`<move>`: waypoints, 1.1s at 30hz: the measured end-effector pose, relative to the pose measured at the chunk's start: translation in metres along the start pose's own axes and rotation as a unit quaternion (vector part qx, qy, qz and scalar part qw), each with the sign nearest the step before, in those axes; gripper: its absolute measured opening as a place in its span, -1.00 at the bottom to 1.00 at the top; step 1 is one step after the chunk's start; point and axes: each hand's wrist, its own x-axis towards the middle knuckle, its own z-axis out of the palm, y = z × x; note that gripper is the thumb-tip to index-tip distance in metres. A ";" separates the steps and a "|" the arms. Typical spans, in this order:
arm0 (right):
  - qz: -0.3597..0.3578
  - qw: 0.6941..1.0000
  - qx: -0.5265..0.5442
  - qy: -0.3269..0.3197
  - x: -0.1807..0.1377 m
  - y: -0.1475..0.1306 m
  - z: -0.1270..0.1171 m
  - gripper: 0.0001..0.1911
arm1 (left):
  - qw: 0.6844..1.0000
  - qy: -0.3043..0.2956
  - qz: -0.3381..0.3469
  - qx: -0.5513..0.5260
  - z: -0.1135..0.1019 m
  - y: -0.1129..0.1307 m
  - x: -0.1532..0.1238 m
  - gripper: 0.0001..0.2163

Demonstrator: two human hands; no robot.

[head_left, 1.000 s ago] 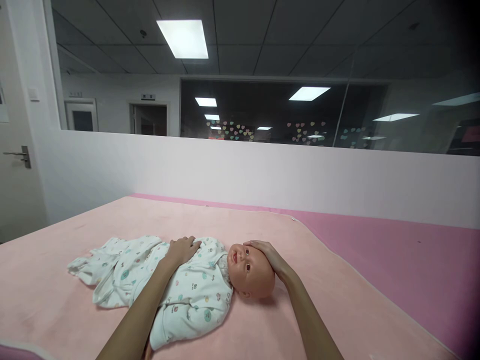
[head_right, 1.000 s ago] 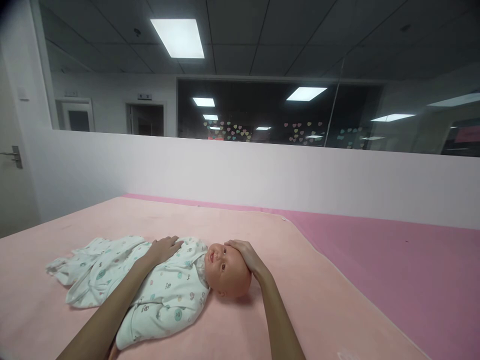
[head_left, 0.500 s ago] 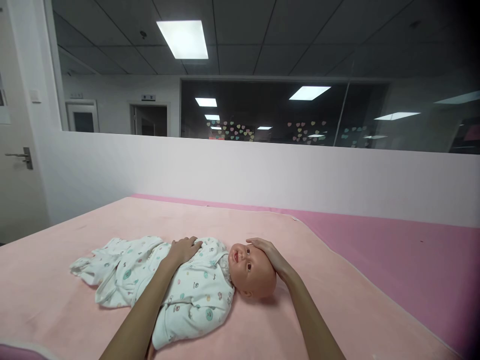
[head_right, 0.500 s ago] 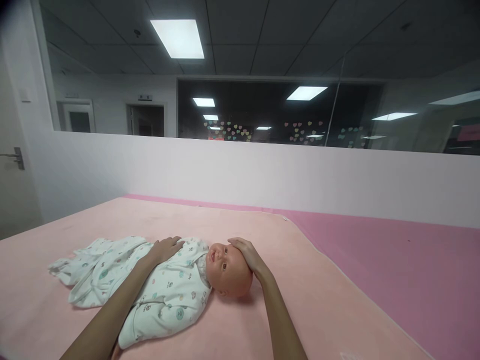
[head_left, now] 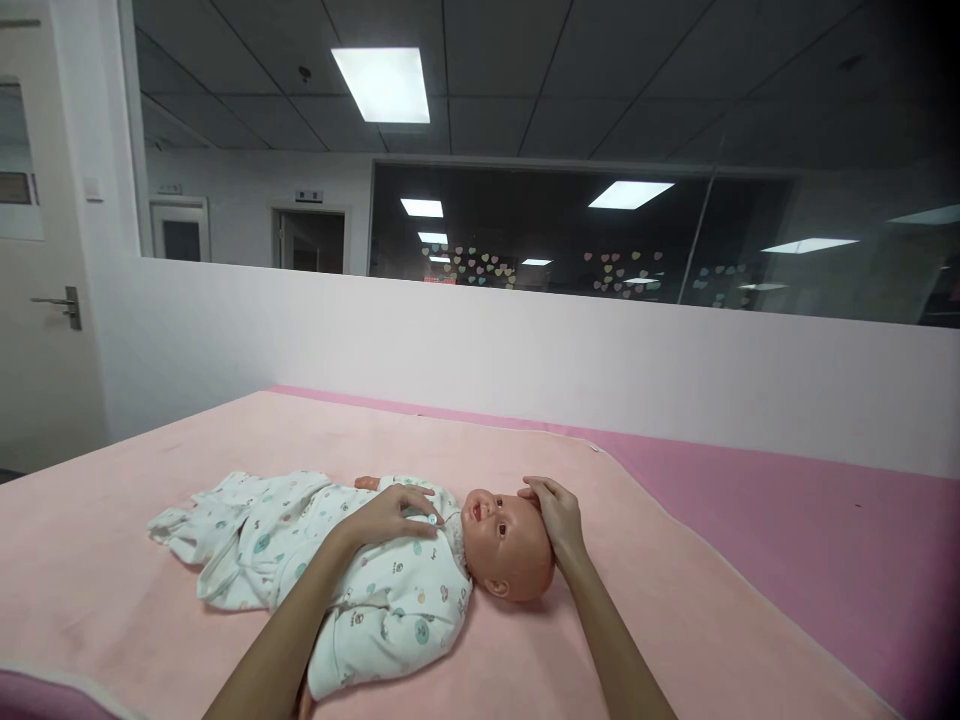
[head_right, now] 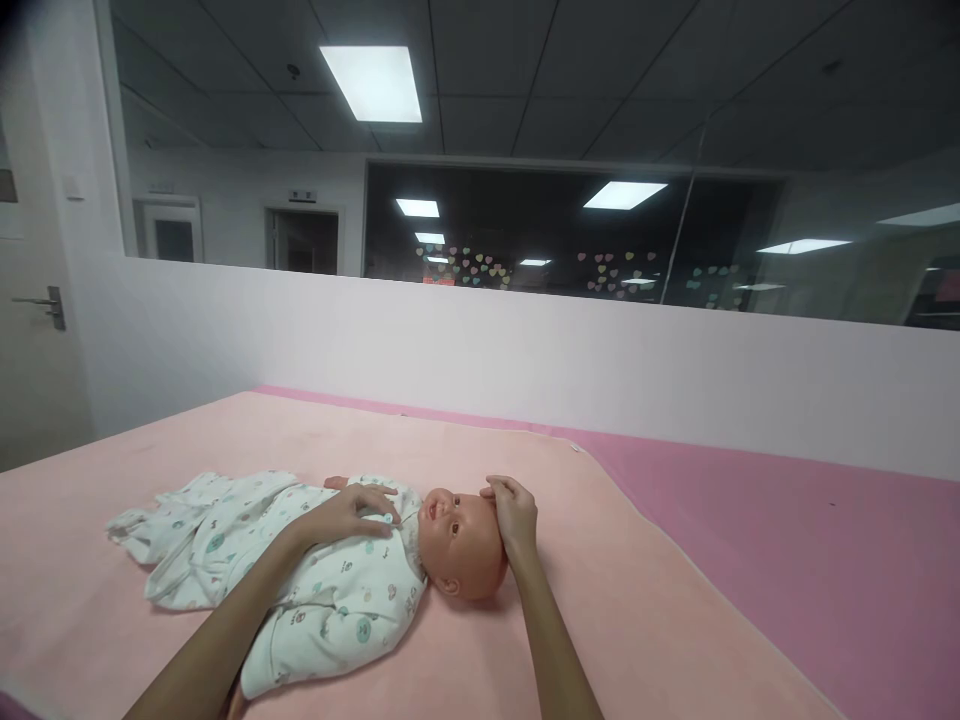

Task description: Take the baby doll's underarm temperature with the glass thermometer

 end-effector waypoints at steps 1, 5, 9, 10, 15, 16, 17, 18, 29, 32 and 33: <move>-0.002 1.000 -0.001 0.011 -0.001 -0.002 -0.001 -0.71 | 0.999 0.031 -0.019 -0.023 0.001 -0.003 0.001 -0.73; -0.088 0.996 0.008 -0.006 -0.018 -0.033 -0.001 -0.72 | 0.983 0.141 -0.059 -0.103 0.000 -0.013 0.003 -0.64; -0.245 0.931 -0.172 -0.209 -0.054 -0.080 0.024 -0.76 | 0.976 0.172 -0.047 -0.126 -0.002 -0.013 0.002 -0.65; -0.277 0.892 -0.254 -0.252 -0.063 -0.088 0.035 -0.75 | 0.976 0.174 -0.042 -0.123 -0.002 -0.012 0.002 -0.65; -0.264 0.722 -0.572 -0.286 -0.075 -0.086 0.095 -0.81 | 0.975 0.186 -0.042 -0.116 -0.003 -0.014 0.002 -0.64; -0.245 0.727 -0.580 -0.276 -0.073 -0.080 0.103 -0.83 | 0.973 0.193 -0.045 -0.116 -0.003 -0.016 0.003 -0.62; -0.230 0.741 -0.573 -0.263 -0.070 -0.074 0.109 -0.84 | 0.972 0.201 -0.048 -0.115 -0.003 -0.017 0.003 -0.60; -0.221 0.760 -0.556 -0.253 -0.068 -0.069 0.114 -0.82 | 0.971 0.206 -0.050 -0.112 -0.003 -0.018 0.003 -0.58; -0.196 0.863 -0.420 -0.200 -0.056 -0.054 0.131 -0.68 | 0.954 0.296 -0.035 -0.022 -0.005 -0.022 0.004 -0.74; -0.192 0.883 -0.386 -0.187 -0.058 -0.053 0.130 -0.67 | 0.956 0.291 -0.036 -0.020 -0.004 -0.024 0.005 -0.73; -0.192 0.891 -0.368 -0.183 -0.060 -0.052 0.129 -0.68 | 0.959 0.280 -0.036 -0.020 -0.004 -0.023 0.005 -0.71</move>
